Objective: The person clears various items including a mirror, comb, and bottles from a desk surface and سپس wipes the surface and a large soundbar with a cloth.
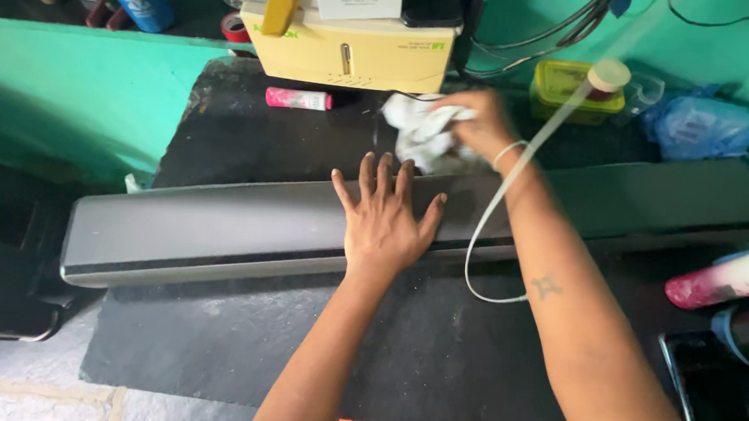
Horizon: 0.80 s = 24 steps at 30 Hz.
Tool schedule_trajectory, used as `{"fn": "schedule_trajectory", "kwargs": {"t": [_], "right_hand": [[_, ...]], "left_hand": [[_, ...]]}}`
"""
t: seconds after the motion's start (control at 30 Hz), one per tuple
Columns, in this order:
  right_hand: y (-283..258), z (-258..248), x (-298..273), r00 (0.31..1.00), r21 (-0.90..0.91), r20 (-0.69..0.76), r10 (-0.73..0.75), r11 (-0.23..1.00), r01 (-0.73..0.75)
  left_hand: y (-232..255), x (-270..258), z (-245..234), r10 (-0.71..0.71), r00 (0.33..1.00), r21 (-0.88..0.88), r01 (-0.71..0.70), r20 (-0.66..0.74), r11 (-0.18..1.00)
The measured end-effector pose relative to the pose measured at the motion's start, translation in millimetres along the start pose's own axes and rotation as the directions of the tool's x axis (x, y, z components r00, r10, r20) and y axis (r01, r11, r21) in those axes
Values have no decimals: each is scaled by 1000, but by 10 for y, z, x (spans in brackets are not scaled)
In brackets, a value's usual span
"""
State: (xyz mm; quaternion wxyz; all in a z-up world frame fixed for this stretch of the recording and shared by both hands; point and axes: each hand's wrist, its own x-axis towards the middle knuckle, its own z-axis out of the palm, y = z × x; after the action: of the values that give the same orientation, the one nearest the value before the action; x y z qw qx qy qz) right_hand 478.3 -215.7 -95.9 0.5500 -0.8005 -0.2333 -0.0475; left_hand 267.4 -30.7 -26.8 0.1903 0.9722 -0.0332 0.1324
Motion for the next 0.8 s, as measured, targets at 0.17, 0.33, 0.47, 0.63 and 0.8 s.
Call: {"fn": "schedule_trajectory", "kwargs": {"t": [0.17, 0.33, 0.47, 0.63, 0.8], "right_hand": [[262, -419, -56, 912, -654, -386, 140, 656, -377], [518, -224, 103, 954, -810, -126, 273, 526, -258], [521, -167, 202, 895, -938, -119, 431, 248, -244], [34, 128, 78, 925, -877, 201, 324, 480, 23], [-196, -5, -36, 964, 344, 195, 180, 908, -239]], "left_hand": [[-7, 4, 8, 14, 999, 0, -14, -40, 1000], [-12, -6, 12, -1, 1000, -4, 1, -15, 1000], [-12, 32, -4, -6, 1000, 0, 6, -20, 1000], [-6, 33, -19, -22, 999, 16, 22, 23, 1000], [-9, 15, 12, -31, 999, 24, 32, -9, 999]]}}
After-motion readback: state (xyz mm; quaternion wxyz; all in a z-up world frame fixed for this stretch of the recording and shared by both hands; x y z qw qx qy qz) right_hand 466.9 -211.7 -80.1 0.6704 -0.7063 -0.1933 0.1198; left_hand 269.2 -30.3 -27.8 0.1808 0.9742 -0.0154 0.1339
